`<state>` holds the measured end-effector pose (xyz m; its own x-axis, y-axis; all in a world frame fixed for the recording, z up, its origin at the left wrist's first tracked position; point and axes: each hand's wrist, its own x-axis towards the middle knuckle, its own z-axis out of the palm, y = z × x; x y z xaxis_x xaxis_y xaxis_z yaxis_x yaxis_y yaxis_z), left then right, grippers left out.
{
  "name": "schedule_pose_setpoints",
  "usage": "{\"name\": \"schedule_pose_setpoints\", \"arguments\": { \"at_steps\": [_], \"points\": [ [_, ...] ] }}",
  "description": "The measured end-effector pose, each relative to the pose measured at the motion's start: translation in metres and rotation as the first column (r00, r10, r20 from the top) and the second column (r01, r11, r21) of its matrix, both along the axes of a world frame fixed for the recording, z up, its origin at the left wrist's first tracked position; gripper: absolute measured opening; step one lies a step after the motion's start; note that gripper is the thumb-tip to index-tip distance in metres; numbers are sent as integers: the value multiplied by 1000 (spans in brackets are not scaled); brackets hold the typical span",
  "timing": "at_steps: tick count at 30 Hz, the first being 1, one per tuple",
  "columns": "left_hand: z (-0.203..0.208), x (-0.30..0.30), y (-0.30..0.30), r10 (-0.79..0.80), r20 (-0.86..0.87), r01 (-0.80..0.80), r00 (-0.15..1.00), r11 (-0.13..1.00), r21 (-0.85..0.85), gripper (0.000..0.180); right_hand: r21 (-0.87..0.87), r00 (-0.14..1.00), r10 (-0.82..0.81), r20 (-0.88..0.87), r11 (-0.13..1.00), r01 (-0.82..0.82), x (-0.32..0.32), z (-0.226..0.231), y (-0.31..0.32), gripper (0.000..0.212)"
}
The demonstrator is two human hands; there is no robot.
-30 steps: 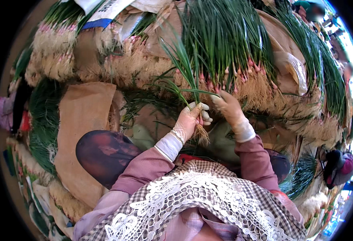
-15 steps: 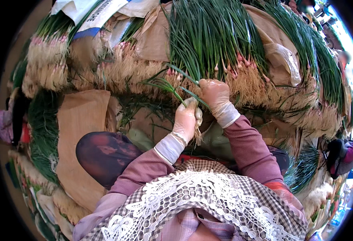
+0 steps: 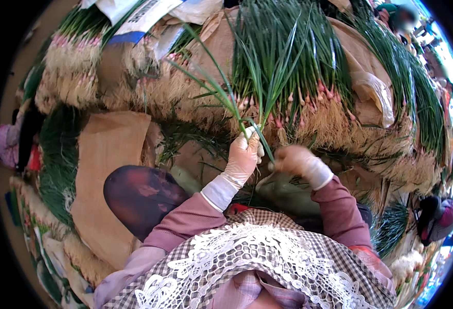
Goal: The person cleans bundles of scallions by removing brown paper wrapping, shaking off excess debris, and peeling away the outer layers of the bulbs by hand.
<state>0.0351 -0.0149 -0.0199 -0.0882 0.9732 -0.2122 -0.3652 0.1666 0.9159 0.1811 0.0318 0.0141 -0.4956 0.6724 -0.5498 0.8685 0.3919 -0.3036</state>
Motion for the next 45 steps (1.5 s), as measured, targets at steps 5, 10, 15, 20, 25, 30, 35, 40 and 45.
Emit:
{"name": "schedule_pose_setpoints", "arguments": {
  "at_steps": [5, 10, 15, 20, 25, 30, 35, 40, 45],
  "points": [
    [-40, 4, 8, 245, -560, 40, 792, 893, 448, 20, 186, 775, -164, -610, 922, 341, -39, 19, 6, 34],
    [6, 8, 6, -201, -266, 157, 943, 972, -175, 17, 768, 959, 127, -252, 629, 119, -48, -2, 22, 30],
    [20, 1, -5, -198, 433, 259, 879, 962, -86, 26, 420, 819, -497, -286, 703, 573, 5, -2, 55, 33],
    [38, -21, 15, -124, 379, 76, 917, 987, 141, 24, -197, 881, 312, 356, 947, -255, 26, -38, -12, 34],
    [0, -12, 22, -81, 552, 237, 830, 947, -218, 23, 270, 943, -277, -187, 908, 320, 0, 31, 27, 24],
    [-1, 2, 24, -365, 564, 533, 741, 830, -163, 28, 508, 874, -479, 82, 775, 377, 8, 39, 92, 22],
    [-6, -22, 32, -328, 549, 390, 769, 921, 4, 35, 193, 708, -556, -436, 710, 677, 14, 42, 68, 11],
    [-15, 5, 34, -235, 507, 307, 829, 950, -62, 31, 168, 864, -121, -489, 959, 229, -11, 10, -15, 19],
    [-5, 4, 16, -286, -6, 276, 958, 931, -237, 22, 23, 688, -577, -441, 759, 651, 3, 15, 8, 40]
  ]
}}
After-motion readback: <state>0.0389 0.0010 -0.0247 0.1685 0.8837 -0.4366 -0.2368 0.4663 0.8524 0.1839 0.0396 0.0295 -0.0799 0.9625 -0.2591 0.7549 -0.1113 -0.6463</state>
